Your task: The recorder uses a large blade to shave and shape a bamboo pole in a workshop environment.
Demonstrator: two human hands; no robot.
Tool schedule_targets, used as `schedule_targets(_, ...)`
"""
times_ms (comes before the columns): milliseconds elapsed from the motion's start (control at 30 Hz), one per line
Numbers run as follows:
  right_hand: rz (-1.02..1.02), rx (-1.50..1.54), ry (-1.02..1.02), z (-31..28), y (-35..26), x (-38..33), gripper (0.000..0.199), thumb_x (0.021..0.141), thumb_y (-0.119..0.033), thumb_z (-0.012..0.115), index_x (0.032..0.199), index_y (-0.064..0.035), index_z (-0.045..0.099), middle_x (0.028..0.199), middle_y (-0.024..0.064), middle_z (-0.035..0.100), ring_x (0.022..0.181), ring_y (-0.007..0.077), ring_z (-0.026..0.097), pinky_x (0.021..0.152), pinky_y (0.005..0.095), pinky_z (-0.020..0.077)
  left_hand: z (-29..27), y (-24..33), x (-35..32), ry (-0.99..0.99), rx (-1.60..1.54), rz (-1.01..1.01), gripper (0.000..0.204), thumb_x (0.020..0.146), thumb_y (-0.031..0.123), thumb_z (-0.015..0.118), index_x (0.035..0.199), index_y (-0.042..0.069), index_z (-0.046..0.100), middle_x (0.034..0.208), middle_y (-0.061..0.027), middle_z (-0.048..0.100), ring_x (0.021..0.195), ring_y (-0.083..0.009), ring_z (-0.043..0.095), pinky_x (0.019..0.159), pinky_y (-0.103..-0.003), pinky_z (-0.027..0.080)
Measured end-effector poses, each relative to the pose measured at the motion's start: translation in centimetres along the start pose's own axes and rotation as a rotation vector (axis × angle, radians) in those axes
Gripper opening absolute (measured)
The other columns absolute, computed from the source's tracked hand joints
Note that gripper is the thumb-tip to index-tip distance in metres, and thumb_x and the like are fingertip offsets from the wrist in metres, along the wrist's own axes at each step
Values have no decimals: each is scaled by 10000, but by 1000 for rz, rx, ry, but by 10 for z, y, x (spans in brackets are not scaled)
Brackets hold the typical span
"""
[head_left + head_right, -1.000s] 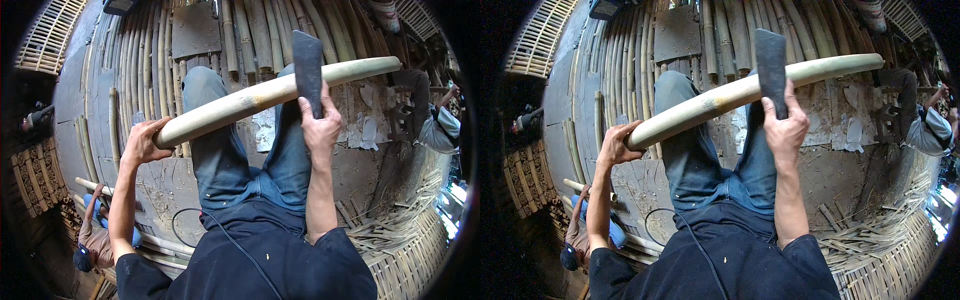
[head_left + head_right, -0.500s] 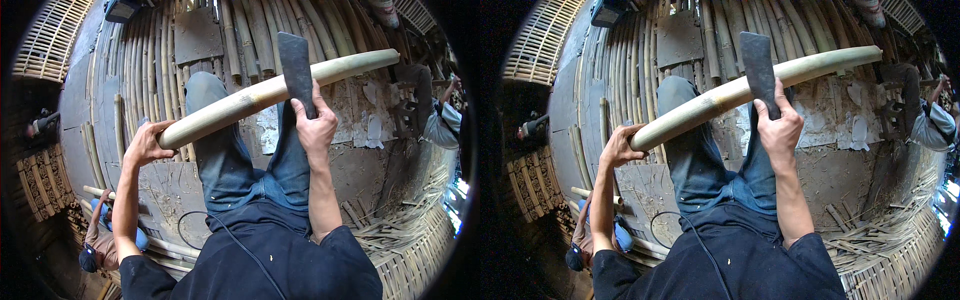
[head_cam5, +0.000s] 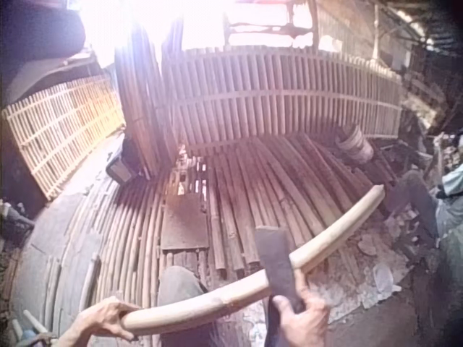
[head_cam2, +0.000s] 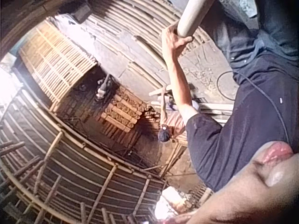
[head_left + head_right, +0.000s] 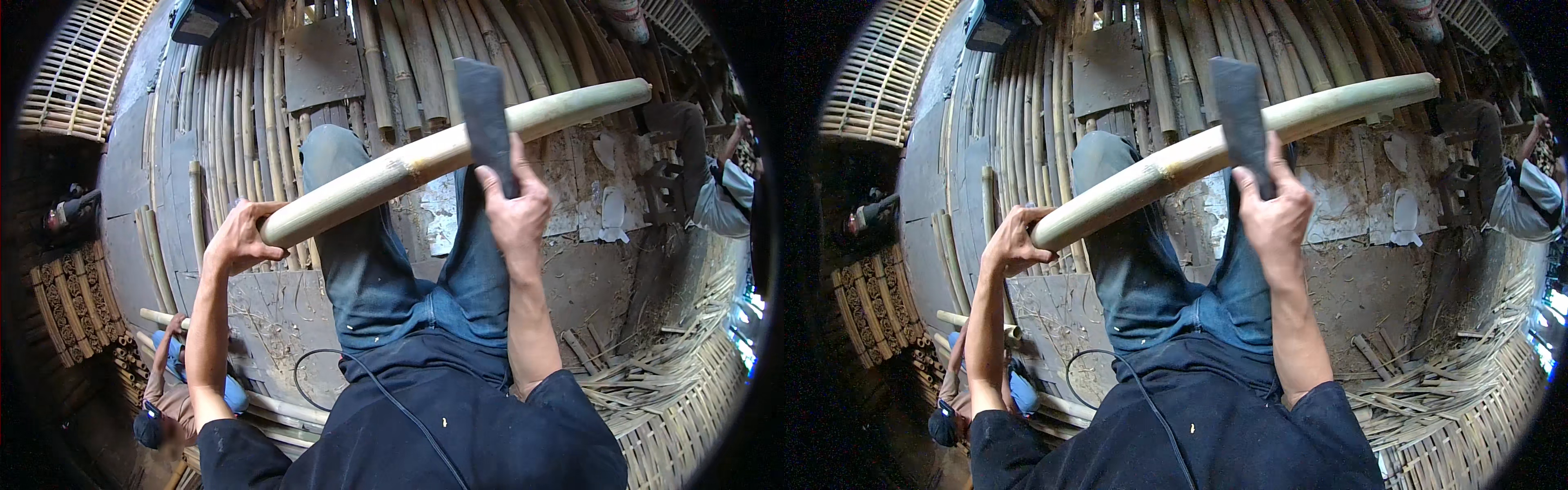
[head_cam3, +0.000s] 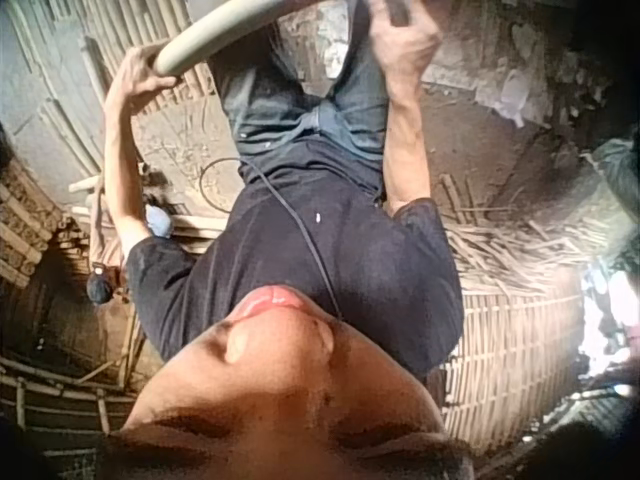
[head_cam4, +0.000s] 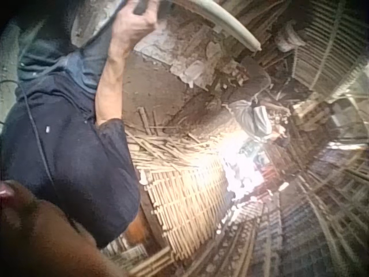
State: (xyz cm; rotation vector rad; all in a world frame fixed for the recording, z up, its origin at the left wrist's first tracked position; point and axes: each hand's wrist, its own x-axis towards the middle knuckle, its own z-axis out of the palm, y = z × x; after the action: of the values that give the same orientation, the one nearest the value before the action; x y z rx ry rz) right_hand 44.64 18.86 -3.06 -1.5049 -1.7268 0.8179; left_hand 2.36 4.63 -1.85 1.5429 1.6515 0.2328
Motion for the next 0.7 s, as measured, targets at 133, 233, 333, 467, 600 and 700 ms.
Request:
schedule_targets(133,-163,129,-308,33,-31,-46,748,892,-226,856,1571,-282,545,922,239,786,742,312,784,758,422,627,0,-1,7,-22,-9,-3,852,510,312,928,1252,-61,739,1075,-225,791,999,-294,792,970,-392,603)
schedule_targets(233,-80,77,-473,38,-39,-55,738,887,-235,864,1559,-278,563,960,232,795,753,309,791,749,410,631,0,-12,4,-15,-2,26,847,519,342,951,1233,-63,742,1034,-224,790,972,-300,791,936,-401,603)
schedule_targets(333,-161,110,-161,24,-23,-30,730,899,-194,855,1563,-260,560,1092,218,800,836,282,804,767,410,650,-5,-15,8,-84,-4,1,813,522,354,950,1199,-53,754,997,-212,786,951,-285,788,915,-401,604)
schedule_targets(467,98,-79,-20,-4,-12,1,698,947,-200,811,1585,-193,527,1056,186,814,759,250,786,670,380,646,-14,-13,16,-151,-3,-45,691,521,345,929,1059,-57,766,872,-181,747,834,-259,742,838,-412,585)
schedule_targets(600,-182,8,-122,25,-19,-29,690,945,-219,809,1582,-225,542,979,178,814,746,281,783,687,399,642,-20,-19,23,-139,128,35,851,470,439,924,1141,-57,756,1068,-170,741,986,-295,729,917,-429,580)
schedule_targets(700,-149,-37,-214,27,-24,-40,701,900,-219,844,1550,-243,582,1035,239,786,802,318,800,702,420,610,-19,15,8,134,379,170,898,464,381,938,1257,6,744,1185,-157,718,1072,-331,710,980,-449,584)
